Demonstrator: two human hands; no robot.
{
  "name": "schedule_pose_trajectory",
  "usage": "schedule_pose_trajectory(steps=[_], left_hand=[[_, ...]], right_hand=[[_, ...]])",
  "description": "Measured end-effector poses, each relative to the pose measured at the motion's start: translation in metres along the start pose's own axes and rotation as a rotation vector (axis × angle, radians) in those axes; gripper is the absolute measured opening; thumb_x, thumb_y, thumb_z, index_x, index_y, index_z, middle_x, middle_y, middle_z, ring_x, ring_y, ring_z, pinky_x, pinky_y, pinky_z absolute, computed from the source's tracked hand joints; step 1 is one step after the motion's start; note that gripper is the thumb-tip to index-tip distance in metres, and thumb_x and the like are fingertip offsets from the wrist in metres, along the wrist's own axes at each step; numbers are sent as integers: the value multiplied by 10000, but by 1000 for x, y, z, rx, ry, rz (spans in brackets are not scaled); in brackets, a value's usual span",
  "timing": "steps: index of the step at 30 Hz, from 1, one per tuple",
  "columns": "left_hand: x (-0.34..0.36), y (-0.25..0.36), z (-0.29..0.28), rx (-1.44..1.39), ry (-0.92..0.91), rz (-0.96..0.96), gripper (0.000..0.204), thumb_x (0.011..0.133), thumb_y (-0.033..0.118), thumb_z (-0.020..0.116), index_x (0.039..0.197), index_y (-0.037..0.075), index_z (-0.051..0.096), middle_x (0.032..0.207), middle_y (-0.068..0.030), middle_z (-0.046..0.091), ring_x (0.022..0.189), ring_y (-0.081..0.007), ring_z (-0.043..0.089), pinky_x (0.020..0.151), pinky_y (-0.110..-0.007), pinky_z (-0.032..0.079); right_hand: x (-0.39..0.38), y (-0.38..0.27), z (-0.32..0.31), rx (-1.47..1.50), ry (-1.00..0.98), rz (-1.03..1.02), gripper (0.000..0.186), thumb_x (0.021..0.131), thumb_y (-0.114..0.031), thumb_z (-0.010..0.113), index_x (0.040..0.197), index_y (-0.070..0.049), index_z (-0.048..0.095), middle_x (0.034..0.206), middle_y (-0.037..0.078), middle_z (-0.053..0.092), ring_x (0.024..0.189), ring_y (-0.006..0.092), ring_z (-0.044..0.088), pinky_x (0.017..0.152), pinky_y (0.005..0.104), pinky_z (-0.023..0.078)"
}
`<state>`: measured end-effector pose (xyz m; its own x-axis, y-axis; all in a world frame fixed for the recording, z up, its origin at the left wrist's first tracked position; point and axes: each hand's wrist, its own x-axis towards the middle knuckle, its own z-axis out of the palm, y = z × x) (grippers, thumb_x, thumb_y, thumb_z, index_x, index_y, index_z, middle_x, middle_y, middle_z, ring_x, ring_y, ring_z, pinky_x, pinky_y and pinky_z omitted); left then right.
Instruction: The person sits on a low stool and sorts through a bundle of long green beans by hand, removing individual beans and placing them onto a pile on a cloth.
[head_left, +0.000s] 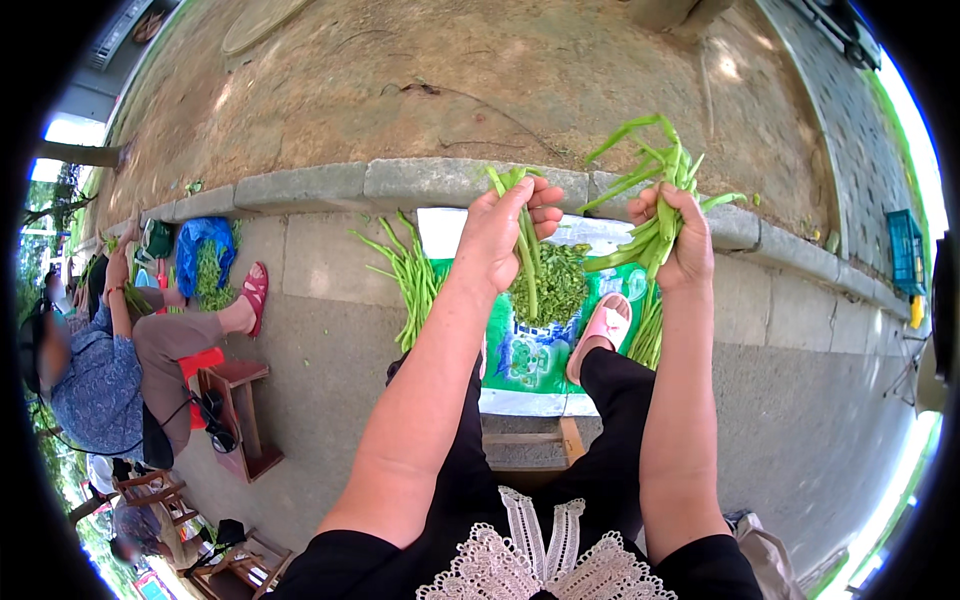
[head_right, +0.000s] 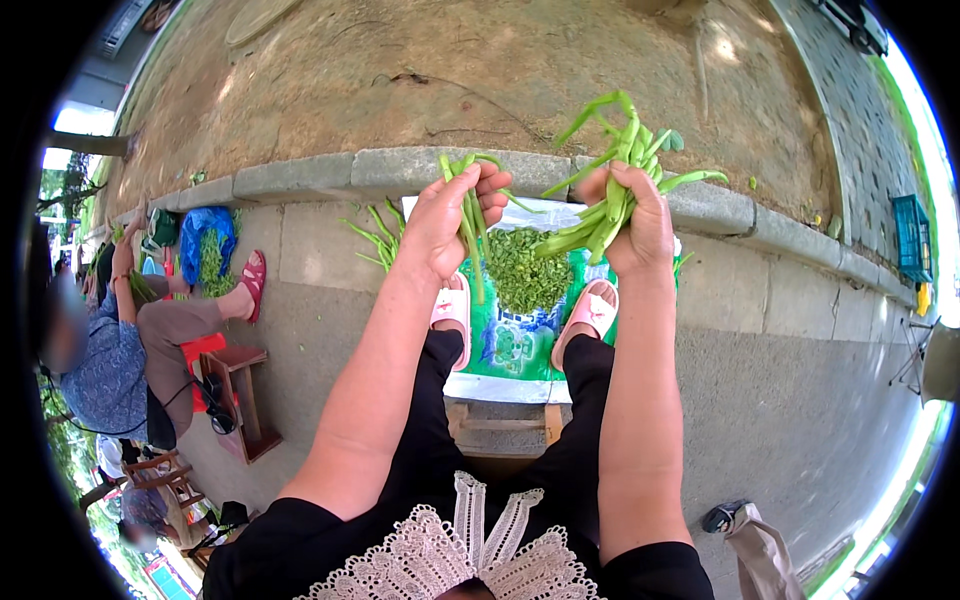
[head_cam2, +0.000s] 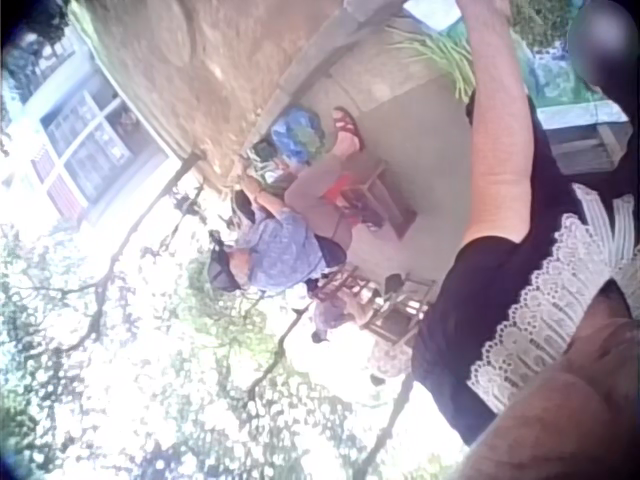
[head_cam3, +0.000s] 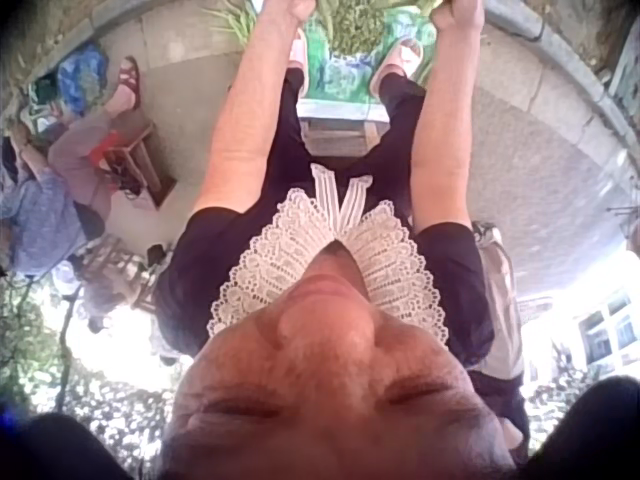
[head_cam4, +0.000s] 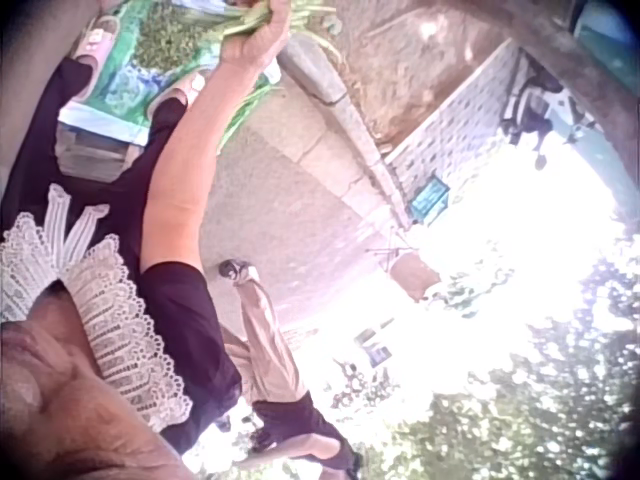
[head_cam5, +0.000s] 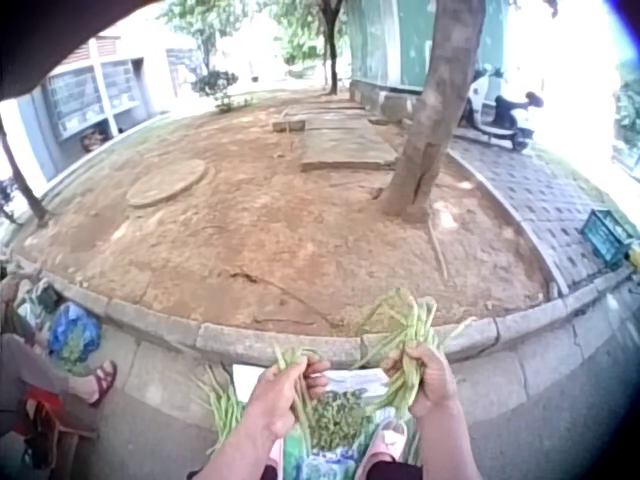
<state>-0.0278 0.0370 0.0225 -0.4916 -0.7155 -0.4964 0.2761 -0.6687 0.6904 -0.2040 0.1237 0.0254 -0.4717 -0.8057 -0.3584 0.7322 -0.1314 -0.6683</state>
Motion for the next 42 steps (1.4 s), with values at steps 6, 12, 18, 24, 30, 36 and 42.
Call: schedule_pose_trajectory(steps=[6,12,18,24,30,36,42], left_hand=[[0,-4,6,-44,-103,-74,280,919,210,467,1056,-31,508,988,-151,594,760,-215,596,683,-343,520],[-3,-4,6,-7,-158,-83,293,932,241,432,1057,-14,508,926,-110,581,752,-193,576,611,-320,487],[1,-9,1,-52,-179,-104,276,928,245,445,1051,11,526,927,-81,581,776,-176,573,632,-315,481],[-5,-5,9,-50,-161,-85,263,927,248,446,1026,20,534,881,-66,571,742,-156,553,635,-305,472],[0,-16,5,49,-134,-85,248,922,249,458,979,27,553,863,-59,571,717,-139,535,614,-282,442],[-4,-23,13,113,-102,-34,274,927,237,436,1043,4,522,983,-73,562,879,-147,533,783,-319,439],[-3,-28,11,152,-123,12,272,927,224,431,1061,2,511,1017,-74,553,920,-149,524,834,-321,420]], right_hand=[[-11,16,18,-281,-128,184,140,752,-49,586,856,34,544,772,120,600,687,185,583,629,272,481],[-20,31,38,-358,-241,184,217,678,14,630,892,27,599,786,60,603,619,141,548,578,268,453],[-19,41,37,-562,-165,93,203,664,20,633,865,-2,611,738,31,592,607,125,544,558,266,444],[-20,35,40,-391,-138,111,184,664,16,639,842,-9,604,733,36,594,600,125,545,548,263,441],[-22,43,40,-440,-137,146,175,671,1,655,838,-4,601,712,33,583,587,127,544,537,262,440],[-17,46,35,-622,-116,77,198,668,-40,667,855,5,618,757,31,607,654,112,567,571,264,461],[-16,48,33,-683,-97,40,195,683,-61,661,860,10,620,761,34,610,653,109,565,561,265,461]])
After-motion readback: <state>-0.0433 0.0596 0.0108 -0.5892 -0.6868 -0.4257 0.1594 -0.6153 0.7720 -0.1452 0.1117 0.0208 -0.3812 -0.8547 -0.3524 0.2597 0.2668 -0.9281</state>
